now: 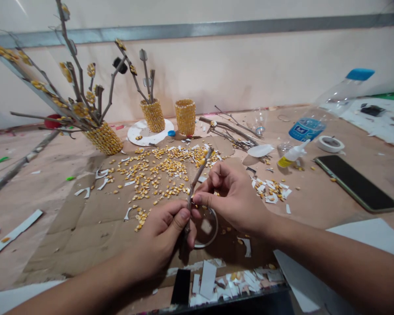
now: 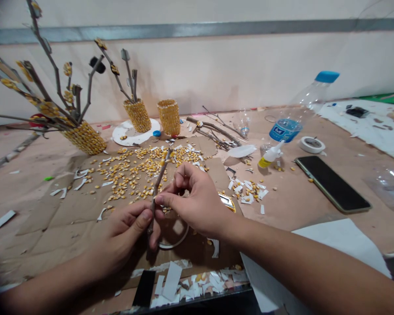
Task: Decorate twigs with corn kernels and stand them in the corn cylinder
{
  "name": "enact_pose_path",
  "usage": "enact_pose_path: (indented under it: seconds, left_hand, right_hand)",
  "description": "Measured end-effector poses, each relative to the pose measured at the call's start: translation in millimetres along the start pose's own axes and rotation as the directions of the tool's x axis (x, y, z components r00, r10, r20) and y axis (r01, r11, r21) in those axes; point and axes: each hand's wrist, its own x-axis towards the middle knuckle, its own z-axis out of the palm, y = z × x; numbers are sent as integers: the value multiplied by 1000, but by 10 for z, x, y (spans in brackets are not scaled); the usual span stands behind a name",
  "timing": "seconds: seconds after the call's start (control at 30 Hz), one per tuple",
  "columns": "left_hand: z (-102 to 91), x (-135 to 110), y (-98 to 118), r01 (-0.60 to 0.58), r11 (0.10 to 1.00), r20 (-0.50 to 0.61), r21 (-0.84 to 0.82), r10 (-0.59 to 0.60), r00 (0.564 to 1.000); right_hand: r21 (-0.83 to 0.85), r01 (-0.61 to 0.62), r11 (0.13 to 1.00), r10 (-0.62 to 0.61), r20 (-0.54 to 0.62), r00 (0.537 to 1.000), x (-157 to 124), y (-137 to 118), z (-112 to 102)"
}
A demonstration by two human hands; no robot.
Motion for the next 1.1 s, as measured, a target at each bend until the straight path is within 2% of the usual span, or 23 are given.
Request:
enact_pose_path:
  seconds: [0.3,0.43,0.6,0.67,0.77,0.83,1.0,1.1]
  left_hand:
    - [-39,-33,-28,-40,986,26,163,36,999]
    - [-44,-39,-9,-49,986,30,158,44,999]
    - [-1,-34,49,30,999,99,-32,-27,995]
    - [25,-30,69,72,989,104,-126,-59,993]
    - [50,-19,99,69,969,96,-235,-48,994]
    - [57,-16,123,65,947,74,-314,-44,996]
    - [58,-34,201,84,843,0,-531,-99,995]
    - [50,-26,247,70,822,-10,-565,-92,996]
  right_hand:
    - [23,-28,999,28,-6,1000,-41,1,8]
    - [-7,-31,999,31,-15,999,-42,-13,18]
    - [-45,11,999,-9,30,999,-50,-32,14]
    - [-143,78,987,-71,51,996,-54,-38,-11]
    - [-349,188,918,-178,61,982,-55,-42,-56]
    - [-428,225,876,-215,72,974,-49,-40,-73]
    - [-520,230,822,-231,65,971,6,-7,-95]
    - [-645,231,728,-216,104,971,68,46,-141]
